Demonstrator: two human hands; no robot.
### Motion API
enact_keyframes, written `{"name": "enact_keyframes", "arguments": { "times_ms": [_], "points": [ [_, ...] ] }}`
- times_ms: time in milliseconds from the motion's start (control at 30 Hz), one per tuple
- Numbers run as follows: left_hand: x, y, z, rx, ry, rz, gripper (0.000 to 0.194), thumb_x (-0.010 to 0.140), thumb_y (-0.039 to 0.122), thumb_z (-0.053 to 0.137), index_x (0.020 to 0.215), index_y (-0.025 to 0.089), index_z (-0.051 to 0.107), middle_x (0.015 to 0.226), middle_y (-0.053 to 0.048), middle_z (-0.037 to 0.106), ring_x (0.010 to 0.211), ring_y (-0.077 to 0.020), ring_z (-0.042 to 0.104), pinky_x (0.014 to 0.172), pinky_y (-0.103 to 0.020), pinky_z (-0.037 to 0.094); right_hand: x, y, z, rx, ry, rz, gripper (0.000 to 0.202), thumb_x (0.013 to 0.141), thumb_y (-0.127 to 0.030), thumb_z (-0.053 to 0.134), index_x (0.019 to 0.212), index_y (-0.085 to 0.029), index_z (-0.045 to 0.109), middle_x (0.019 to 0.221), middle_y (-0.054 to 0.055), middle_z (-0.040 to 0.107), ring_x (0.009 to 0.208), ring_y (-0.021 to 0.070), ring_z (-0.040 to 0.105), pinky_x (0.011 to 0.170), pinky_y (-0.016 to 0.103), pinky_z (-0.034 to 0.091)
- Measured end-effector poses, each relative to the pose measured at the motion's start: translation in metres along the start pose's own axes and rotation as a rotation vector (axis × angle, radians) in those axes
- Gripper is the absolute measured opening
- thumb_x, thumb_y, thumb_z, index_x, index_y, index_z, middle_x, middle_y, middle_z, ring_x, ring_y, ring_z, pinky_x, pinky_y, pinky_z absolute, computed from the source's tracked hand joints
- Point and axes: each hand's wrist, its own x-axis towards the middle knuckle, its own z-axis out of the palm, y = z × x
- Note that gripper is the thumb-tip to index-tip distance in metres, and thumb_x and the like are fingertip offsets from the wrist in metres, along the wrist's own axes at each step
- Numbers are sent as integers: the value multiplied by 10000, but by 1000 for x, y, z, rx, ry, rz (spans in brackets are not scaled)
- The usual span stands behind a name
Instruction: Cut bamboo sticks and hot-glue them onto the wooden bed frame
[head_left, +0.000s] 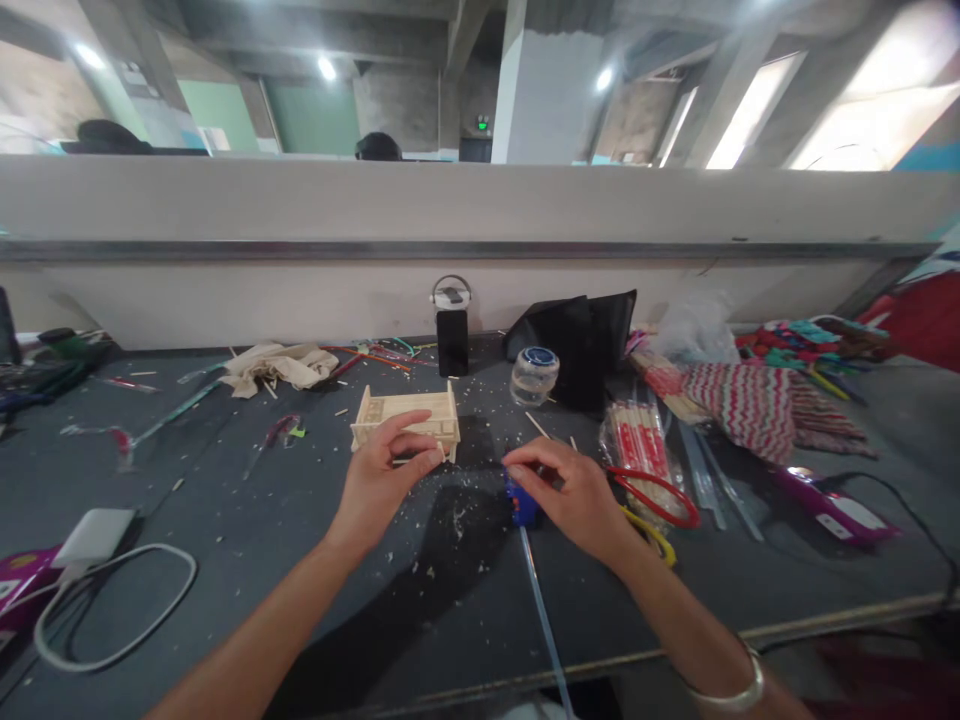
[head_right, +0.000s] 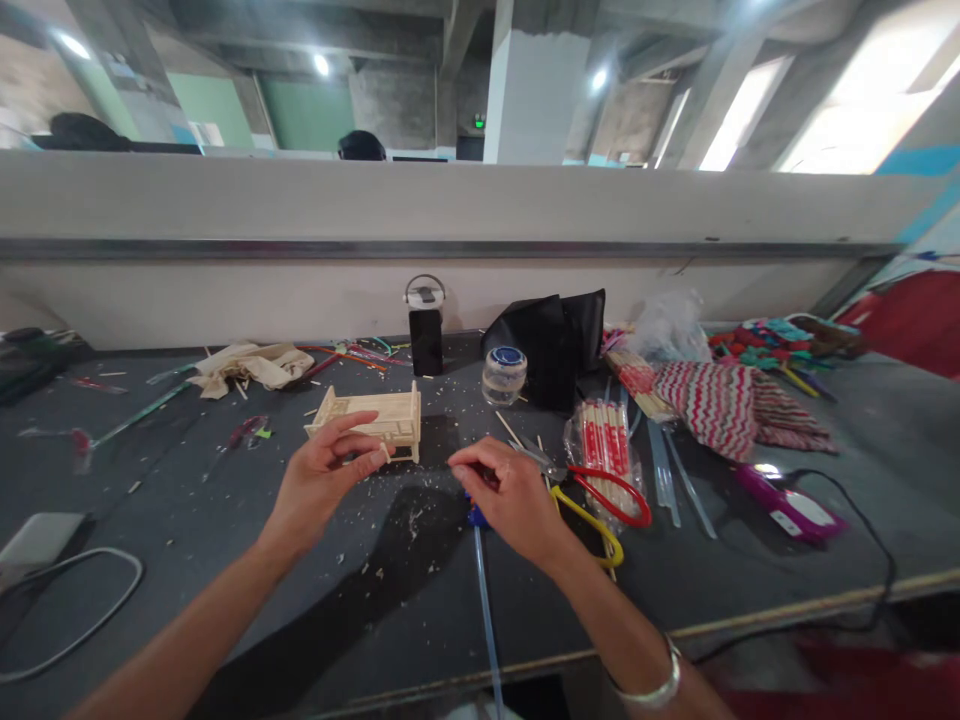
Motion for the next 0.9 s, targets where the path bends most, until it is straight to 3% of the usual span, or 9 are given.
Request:
{"name": "enact_keyframes", "arguments": {
  "times_ms": [133,300,467,667,900],
  "points": [
    [-1,-1,2,107,6,63,440,747,311,706,1163,228,591,845,-15,719,843,-169,663,789,-289,498,7,-30,24,118,105,-16,133,870,-247,554,858,-227,686,822,-4,688,731,131,615,653,229,453],
    [-4,-2,4,136,37,106,439,745,316,713,1158,237,586,821,-6,721,826,-172,675,803,-302,505,14,-37,45,213,159,18,107,837,-251,606,870,-224,704,817,-4,708,684,128,618,609,220,461],
    [-6,-3,6,193,34,125,392,750,306,711,1116,241,587,808,0,728,797,-179,686,807,-320,515,16,-37,49,265,166,64,130,832,-267,602,884,-225,713,829,3,726,691,138,640,617,232,482],
    [-10,-7,10,320,96,257,335,764,255,700,1081,251,593,817,9,730,807,-181,687,852,-344,506,18,-30,50,298,146,106,127,801,-264,620,875,-218,711,819,9,733,699,151,656,626,247,503],
    [-9,-10,17,184,153,183,339,773,275,693,1093,241,586,838,11,736,805,-167,690,813,-307,527,16,-28,51,137,127,13,148,794,-181,609,921,-208,681,816,3,688,656,125,601,643,238,481]
  ]
}}
